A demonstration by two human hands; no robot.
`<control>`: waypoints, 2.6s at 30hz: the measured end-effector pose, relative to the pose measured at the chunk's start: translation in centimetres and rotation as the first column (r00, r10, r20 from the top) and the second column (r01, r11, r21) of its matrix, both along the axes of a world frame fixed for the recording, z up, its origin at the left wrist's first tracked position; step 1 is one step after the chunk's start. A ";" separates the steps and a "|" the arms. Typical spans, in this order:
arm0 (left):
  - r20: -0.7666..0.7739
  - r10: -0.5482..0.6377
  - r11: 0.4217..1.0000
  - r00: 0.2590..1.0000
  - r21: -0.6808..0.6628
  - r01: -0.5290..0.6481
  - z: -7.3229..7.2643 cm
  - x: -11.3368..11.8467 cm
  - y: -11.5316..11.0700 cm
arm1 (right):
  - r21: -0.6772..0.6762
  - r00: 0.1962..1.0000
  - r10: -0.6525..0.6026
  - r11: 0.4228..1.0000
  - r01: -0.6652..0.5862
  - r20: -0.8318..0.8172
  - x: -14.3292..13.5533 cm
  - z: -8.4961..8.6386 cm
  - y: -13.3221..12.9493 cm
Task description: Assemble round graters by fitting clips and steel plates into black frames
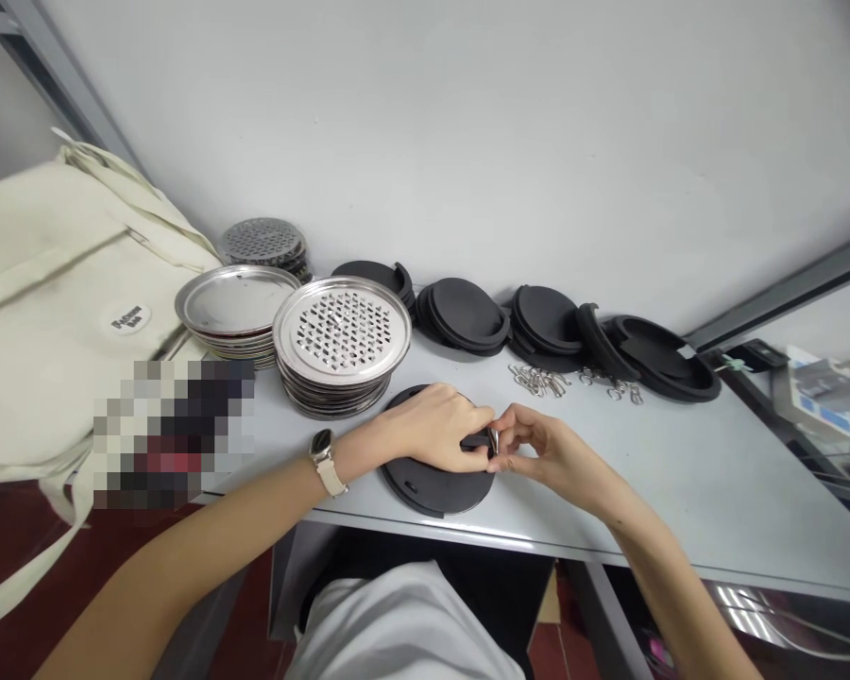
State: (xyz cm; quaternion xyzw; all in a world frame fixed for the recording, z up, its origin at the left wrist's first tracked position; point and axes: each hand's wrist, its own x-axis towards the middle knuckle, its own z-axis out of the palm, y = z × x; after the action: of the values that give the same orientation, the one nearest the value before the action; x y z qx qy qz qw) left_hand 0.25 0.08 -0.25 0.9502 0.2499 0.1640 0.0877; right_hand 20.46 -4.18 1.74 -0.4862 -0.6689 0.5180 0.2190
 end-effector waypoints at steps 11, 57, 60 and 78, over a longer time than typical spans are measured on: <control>0.013 -0.001 1.000 1.000 0.018 0.000 0.0 0.0 -0.1 | 0.054 0.995 -0.010 0.999 0.005 0.099 -0.2 0.4 -0.5; -0.063 0.004 0.999 0.998 0.041 -0.001 0.6 -0.1 -0.1 | 0.144 0.964 -0.247 0.955 0.259 -0.100 -0.6 -3.2 -3.2; -0.069 0.005 0.999 0.998 0.042 -0.002 0.5 -0.1 -0.1 | 0.140 0.966 -0.230 0.959 0.245 -0.121 -0.5 -3.4 -3.1; -0.083 -0.003 0.999 0.997 0.040 0.006 0.7 0.0 -0.1 | 0.204 0.952 -0.200 0.947 0.249 -0.231 -0.3 -4.9 -2.8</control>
State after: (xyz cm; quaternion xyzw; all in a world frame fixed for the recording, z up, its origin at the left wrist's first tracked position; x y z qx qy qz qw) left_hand 0.22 -0.01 0.49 0.9584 0.2478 0.1294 0.0583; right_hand 20.14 -6.99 -3.19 -0.4740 -0.6378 0.4561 0.4005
